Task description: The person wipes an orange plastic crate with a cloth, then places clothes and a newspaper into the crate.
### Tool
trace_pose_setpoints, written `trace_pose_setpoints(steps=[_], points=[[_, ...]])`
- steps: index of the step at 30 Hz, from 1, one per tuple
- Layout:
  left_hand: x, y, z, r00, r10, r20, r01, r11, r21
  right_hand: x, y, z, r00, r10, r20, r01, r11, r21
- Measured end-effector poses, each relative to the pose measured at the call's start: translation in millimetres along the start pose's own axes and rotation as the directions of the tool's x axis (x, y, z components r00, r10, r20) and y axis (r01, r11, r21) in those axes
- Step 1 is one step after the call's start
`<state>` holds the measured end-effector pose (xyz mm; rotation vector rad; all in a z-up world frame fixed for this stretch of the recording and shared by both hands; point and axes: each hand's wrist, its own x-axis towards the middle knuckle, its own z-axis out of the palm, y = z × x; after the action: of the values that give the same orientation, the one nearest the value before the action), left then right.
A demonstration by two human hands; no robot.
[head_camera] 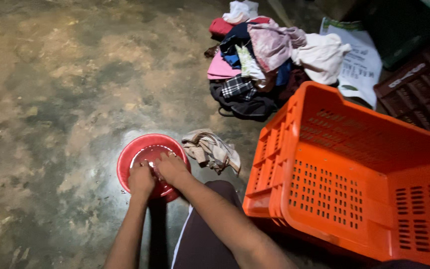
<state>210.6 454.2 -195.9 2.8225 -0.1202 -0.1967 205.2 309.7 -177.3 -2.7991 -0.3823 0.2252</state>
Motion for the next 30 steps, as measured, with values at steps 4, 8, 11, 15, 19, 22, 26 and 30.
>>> trace_pose_setpoints(steps=[4, 8, 11, 15, 19, 22, 26, 30], points=[[9.1, -2.1, 17.2, 0.993, 0.108, -0.045, -0.101, 0.985, 0.138, 16.8, -1.1, 32.5, 0.989, -0.032, -0.146, 0.017, 0.995, -0.099], [14.5, -14.5, 41.1, 0.997, 0.079, -0.011, -0.079, 0.995, 0.053, 22.5, 7.5, 65.1, 0.998, -0.001, -0.07, -0.001, 0.999, -0.037], [21.6, -22.0, 54.5, 0.998, 0.014, 0.061, -0.017, 0.999, 0.05, 35.5, 18.4, 91.0, 0.998, -0.043, -0.055, 0.044, 0.999, 0.017], [21.8, -18.3, 55.7, 0.995, -0.08, 0.058, 0.079, 0.997, 0.014, 34.9, 24.5, 92.9, 0.994, -0.047, 0.103, 0.042, 0.997, 0.058], [21.1, -4.6, 36.9, 0.969, -0.212, 0.128, 0.214, 0.977, -0.01, 22.6, 9.1, 60.7, 0.999, -0.018, -0.048, 0.022, 0.996, 0.086], [25.2, 1.7, 30.0, 0.973, -0.201, 0.109, 0.197, 0.979, 0.051, 22.5, 9.1, 41.5, 1.0, 0.024, -0.019, -0.023, 0.998, 0.052], [27.2, -12.2, 42.9, 0.994, 0.092, -0.053, -0.082, 0.982, 0.172, 28.4, 19.6, 52.9, 0.947, -0.121, -0.296, 0.103, 0.992, -0.075], [31.1, -20.1, 56.2, 0.979, 0.201, -0.017, -0.2, 0.979, 0.048, 37.7, 22.9, 77.0, 0.951, -0.069, -0.302, 0.066, 0.998, -0.02]])
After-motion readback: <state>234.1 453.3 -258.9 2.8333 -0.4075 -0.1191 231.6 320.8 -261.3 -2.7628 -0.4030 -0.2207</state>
